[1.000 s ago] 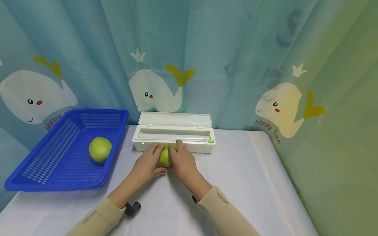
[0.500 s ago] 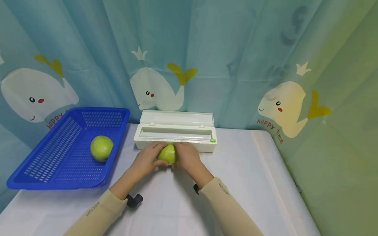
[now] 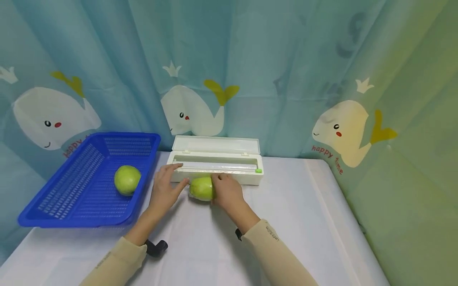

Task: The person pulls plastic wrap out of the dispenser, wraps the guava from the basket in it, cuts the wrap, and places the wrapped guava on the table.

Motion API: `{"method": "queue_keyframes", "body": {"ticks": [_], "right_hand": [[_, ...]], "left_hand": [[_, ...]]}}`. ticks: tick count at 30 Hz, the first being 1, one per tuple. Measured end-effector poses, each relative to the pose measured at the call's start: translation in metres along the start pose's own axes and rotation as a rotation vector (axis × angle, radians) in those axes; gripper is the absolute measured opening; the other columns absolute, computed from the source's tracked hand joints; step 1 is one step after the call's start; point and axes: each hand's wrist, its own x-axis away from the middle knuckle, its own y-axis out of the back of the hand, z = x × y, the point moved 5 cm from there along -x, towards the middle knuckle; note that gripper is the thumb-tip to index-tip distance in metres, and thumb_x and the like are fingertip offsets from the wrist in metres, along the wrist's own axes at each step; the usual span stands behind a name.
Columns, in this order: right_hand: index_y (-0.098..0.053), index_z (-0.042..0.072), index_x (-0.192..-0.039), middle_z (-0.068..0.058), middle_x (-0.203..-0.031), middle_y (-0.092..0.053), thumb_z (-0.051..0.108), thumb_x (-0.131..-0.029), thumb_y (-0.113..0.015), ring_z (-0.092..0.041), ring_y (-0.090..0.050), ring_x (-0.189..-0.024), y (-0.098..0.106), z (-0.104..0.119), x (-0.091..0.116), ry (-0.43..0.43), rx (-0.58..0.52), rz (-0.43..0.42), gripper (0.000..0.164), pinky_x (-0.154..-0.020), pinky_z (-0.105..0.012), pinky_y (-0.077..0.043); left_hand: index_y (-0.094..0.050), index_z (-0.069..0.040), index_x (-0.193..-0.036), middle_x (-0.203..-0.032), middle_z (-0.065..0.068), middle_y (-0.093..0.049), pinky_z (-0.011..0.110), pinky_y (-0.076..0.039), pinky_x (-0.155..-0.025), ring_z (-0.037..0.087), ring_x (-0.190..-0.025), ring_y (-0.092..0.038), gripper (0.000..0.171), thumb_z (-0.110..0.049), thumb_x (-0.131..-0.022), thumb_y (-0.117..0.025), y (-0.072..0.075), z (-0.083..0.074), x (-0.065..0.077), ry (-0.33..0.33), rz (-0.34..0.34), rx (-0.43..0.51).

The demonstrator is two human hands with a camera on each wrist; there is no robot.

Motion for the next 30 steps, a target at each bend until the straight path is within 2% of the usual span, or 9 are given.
{"method": "queue_keyframes", "body": {"ticks": [3, 5, 8, 11, 13, 18, 21, 26, 30], "right_hand": [[-0.053, 0.014, -0.142, -0.012, -0.133, -0.059, 0.025, -0.062, -0.096, -0.033, -0.055, -0.123, -0.005, -0.005, 0.005, -0.004, -0.03, -0.04, 0.092, -0.1, -0.044, -0.05], [-0.052, 0.015, -0.143, -0.014, -0.13, -0.057, 0.025, -0.062, -0.096, -0.033, -0.056, -0.118, -0.006, -0.007, 0.008, -0.002, -0.057, -0.057, 0.093, -0.095, -0.045, -0.052], [-0.046, 0.019, -0.149, -0.015, -0.127, -0.055, 0.029, -0.064, -0.095, -0.031, -0.055, -0.113, -0.008, -0.011, 0.011, -0.005, -0.104, -0.05, 0.099, -0.091, -0.044, -0.052], [-0.038, 0.022, -0.154, -0.014, -0.128, -0.056, 0.037, -0.067, -0.093, -0.029, -0.055, -0.113, -0.005, -0.018, 0.015, -0.01, -0.146, -0.052, 0.104, -0.092, -0.044, -0.052], [-0.039, 0.021, -0.154, -0.014, -0.127, -0.057, 0.042, -0.071, -0.089, -0.029, -0.056, -0.112, 0.002, -0.027, 0.018, -0.004, -0.165, -0.082, 0.099, -0.091, -0.045, -0.052], [-0.064, 0.01, -0.13, -0.014, -0.117, -0.064, 0.032, -0.087, -0.077, -0.033, -0.061, -0.105, 0.033, -0.067, 0.021, 0.016, -0.204, -0.271, 0.05, -0.089, -0.049, -0.052], [-0.069, 0.006, -0.119, -0.015, -0.113, -0.066, 0.019, -0.09, -0.074, -0.035, -0.062, -0.103, 0.048, -0.097, 0.02, -0.041, -0.193, -0.335, 0.031, -0.088, -0.051, -0.05], [-0.07, 0.003, -0.118, -0.018, -0.115, -0.067, 0.013, -0.092, -0.071, -0.035, -0.065, -0.101, 0.053, -0.134, 0.02, -0.169, -0.155, -0.247, 0.028, -0.085, -0.051, -0.052], [-0.073, 0.002, -0.112, -0.017, -0.111, -0.07, 0.01, -0.092, -0.069, -0.033, -0.066, -0.098, 0.05, -0.144, 0.02, -0.169, -0.192, -0.194, 0.022, -0.083, -0.05, -0.053]], "left_hand": [[-0.047, -0.01, -0.143, -0.148, 0.021, -0.035, 0.057, -0.03, -0.111, 0.042, -0.136, -0.032, 0.065, -0.025, -0.088, -0.077, 0.001, 0.015, -0.004, 0.116, -0.051, 0.08], [-0.036, -0.008, -0.15, -0.155, 0.026, -0.022, 0.06, -0.021, -0.117, 0.046, -0.144, -0.02, 0.076, -0.026, -0.089, -0.076, -0.001, 0.025, -0.007, 0.191, -0.032, 0.099], [-0.017, -0.009, -0.158, -0.159, 0.031, -0.012, 0.062, -0.017, -0.118, 0.05, -0.146, -0.016, 0.092, -0.03, -0.089, -0.075, -0.004, 0.037, -0.01, 0.286, 0.028, 0.128], [-0.001, -0.01, -0.16, -0.158, 0.032, -0.015, 0.061, -0.02, -0.118, 0.05, -0.145, -0.021, 0.101, -0.031, -0.091, -0.073, -0.008, 0.047, -0.013, 0.347, 0.092, 0.178], [0.002, -0.011, -0.16, -0.157, 0.032, -0.02, 0.06, -0.022, -0.118, 0.049, -0.143, -0.025, 0.102, -0.03, -0.092, -0.072, -0.009, 0.05, -0.016, 0.357, 0.108, 0.203], [-0.005, -0.009, -0.16, -0.15, 0.029, -0.037, 0.056, -0.025, -0.117, 0.045, -0.14, -0.034, 0.097, -0.022, -0.092, -0.072, -0.006, 0.057, -0.02, 0.361, 0.069, 0.224], [-0.011, -0.004, -0.159, -0.151, 0.029, -0.037, 0.055, -0.024, -0.118, 0.044, -0.141, -0.032, 0.09, -0.021, -0.093, -0.07, -0.006, 0.06, -0.02, 0.362, 0.067, 0.225], [-0.027, -0.003, -0.155, -0.148, 0.027, -0.039, 0.056, -0.025, -0.117, 0.043, -0.14, -0.035, 0.077, -0.019, -0.093, -0.07, -0.01, 0.06, -0.022, 0.336, 0.078, 0.227], [-0.034, -0.006, -0.151, -0.14, 0.025, -0.046, 0.057, -0.032, -0.112, 0.04, -0.132, -0.043, 0.075, -0.021, -0.088, -0.074, -0.011, 0.058, -0.023, 0.322, 0.091, 0.255]]}}
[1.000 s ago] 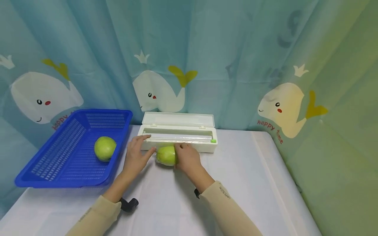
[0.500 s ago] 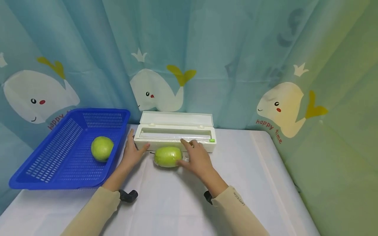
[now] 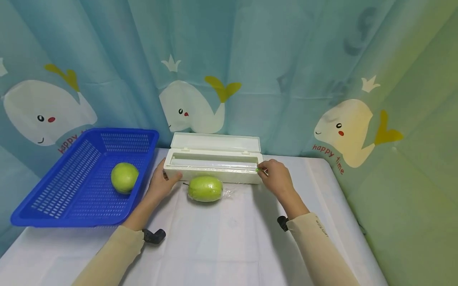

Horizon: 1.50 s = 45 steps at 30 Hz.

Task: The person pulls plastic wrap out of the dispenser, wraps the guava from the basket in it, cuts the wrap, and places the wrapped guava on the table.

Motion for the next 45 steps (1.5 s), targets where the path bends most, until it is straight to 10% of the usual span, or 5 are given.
{"method": "queue_keyframes", "body": {"ticks": [8, 16, 30, 45], "right_hand": [[-0.075, 0.003, -0.104, -0.014, -0.104, -0.071, 0.005, -0.09, -0.071, -0.031, -0.066, -0.096, -0.002, -0.002, -0.004, 0.03, -0.02, -0.048, 0.015, -0.084, -0.048, -0.053], [-0.076, 0.003, -0.103, -0.013, -0.101, -0.072, 0.004, -0.09, -0.071, -0.031, -0.067, -0.095, -0.006, 0.001, -0.006, 0.04, -0.022, -0.05, 0.014, -0.083, -0.048, -0.053], [-0.078, 0.007, -0.097, -0.01, -0.099, -0.073, 0.004, -0.087, -0.073, -0.03, -0.065, -0.093, -0.006, 0.002, -0.009, 0.076, 0.034, -0.029, 0.012, -0.083, -0.047, -0.052], [-0.079, 0.007, -0.094, -0.009, -0.091, -0.073, 0.003, -0.086, -0.075, -0.028, -0.068, -0.085, -0.007, 0.017, -0.015, 0.078, 0.05, -0.004, 0.01, -0.077, -0.045, -0.054]], "left_hand": [[-0.029, -0.003, -0.153, -0.147, 0.024, -0.041, 0.053, -0.029, -0.116, 0.038, -0.138, -0.037, 0.084, -0.028, -0.088, -0.077, 0.001, 0.003, -0.003, 0.056, -0.055, 0.022], [-0.036, -0.003, -0.151, -0.149, 0.021, -0.042, 0.047, -0.036, -0.113, 0.033, -0.139, -0.039, 0.082, -0.017, -0.085, -0.081, 0.003, 0.004, -0.006, -0.029, -0.097, 0.072], [-0.049, -0.004, -0.145, -0.154, 0.022, -0.038, 0.05, -0.023, -0.12, 0.04, -0.144, -0.032, 0.072, -0.026, -0.084, -0.081, 0.007, -0.005, -0.007, -0.181, -0.121, -0.22], [-0.055, -0.002, -0.141, -0.147, 0.028, -0.044, 0.053, -0.028, -0.116, 0.044, -0.139, -0.038, 0.069, -0.026, -0.082, -0.081, 0.012, -0.01, -0.004, -0.28, -0.165, -0.273]]}}
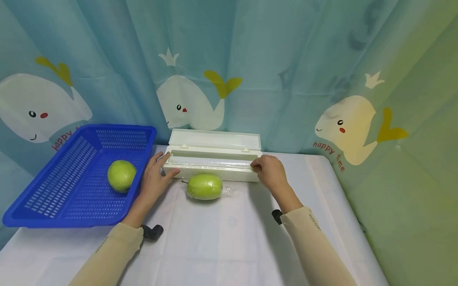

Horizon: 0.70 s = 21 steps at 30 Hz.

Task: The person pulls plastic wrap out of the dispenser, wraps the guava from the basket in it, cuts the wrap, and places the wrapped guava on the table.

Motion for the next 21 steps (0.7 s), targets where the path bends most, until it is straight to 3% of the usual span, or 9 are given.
{"method": "queue_keyframes", "body": {"ticks": [10, 21], "right_hand": [[-0.08, 0.009, -0.091, -0.007, -0.09, -0.076, 0.003, -0.083, -0.077, -0.026, -0.07, -0.087, -0.003, 0.013, -0.012, 0.054, -0.019, 0.047, 0.01, -0.08, -0.045, -0.054], [-0.078, 0.008, -0.092, -0.004, -0.086, -0.076, 0.004, -0.085, -0.076, -0.021, -0.07, -0.081, -0.014, 0.031, -0.023, 0.102, -0.076, 0.115, 0.008, -0.077, -0.041, -0.055]], "left_hand": [[-0.053, -0.005, -0.143, -0.15, 0.023, -0.043, 0.047, -0.024, -0.12, 0.039, -0.142, -0.036, 0.069, -0.027, -0.083, -0.081, 0.002, 0.001, 0.0, 0.043, 0.031, 0.025], [-0.053, -0.004, -0.142, -0.155, 0.021, -0.039, 0.051, -0.023, -0.12, 0.044, -0.142, -0.035, 0.07, -0.028, -0.083, -0.081, 0.001, 0.002, -0.002, 0.043, 0.063, -0.005]]}}
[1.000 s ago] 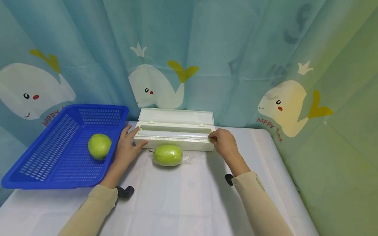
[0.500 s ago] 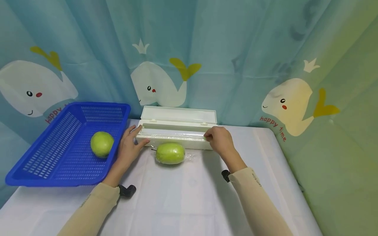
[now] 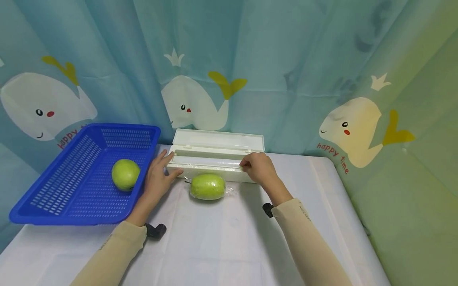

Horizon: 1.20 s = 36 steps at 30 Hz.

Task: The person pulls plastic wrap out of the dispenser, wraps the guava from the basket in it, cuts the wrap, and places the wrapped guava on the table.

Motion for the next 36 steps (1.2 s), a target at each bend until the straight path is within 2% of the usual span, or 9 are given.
{"method": "queue_keyframes", "body": {"ticks": [14, 25, 36], "right_hand": [[-0.078, 0.009, -0.092, -0.004, -0.089, -0.076, 0.006, -0.086, -0.077, -0.019, -0.07, -0.085, -0.007, 0.013, -0.011, -0.008, -0.023, 0.041, 0.007, -0.081, -0.039, -0.056], [-0.076, 0.008, -0.092, -0.004, -0.09, -0.075, 0.004, -0.086, -0.075, -0.019, -0.069, -0.084, -0.014, 0.02, -0.013, 0.015, -0.051, 0.027, 0.007, -0.081, -0.038, -0.056], [-0.075, 0.008, -0.092, -0.004, -0.09, -0.072, 0.004, -0.088, -0.073, -0.019, -0.067, -0.084, -0.018, 0.029, -0.016, 0.025, -0.002, 0.025, 0.006, -0.079, -0.037, -0.056]], "left_hand": [[-0.054, -0.003, -0.142, -0.153, 0.023, -0.04, 0.05, -0.023, -0.12, 0.042, -0.143, -0.034, 0.069, -0.025, -0.082, -0.082, 0.001, -0.002, -0.002, -0.003, 0.005, 0.004], [-0.055, -0.001, -0.14, -0.152, 0.024, -0.042, 0.053, -0.026, -0.118, 0.045, -0.139, -0.038, 0.069, -0.025, -0.081, -0.083, -0.001, -0.005, -0.001, -0.032, -0.021, -0.028], [-0.054, -0.002, -0.141, -0.151, 0.023, -0.043, 0.052, -0.021, -0.12, 0.045, -0.142, -0.034, 0.07, -0.026, -0.081, -0.082, -0.001, -0.007, -0.002, -0.02, -0.003, -0.038]]}}
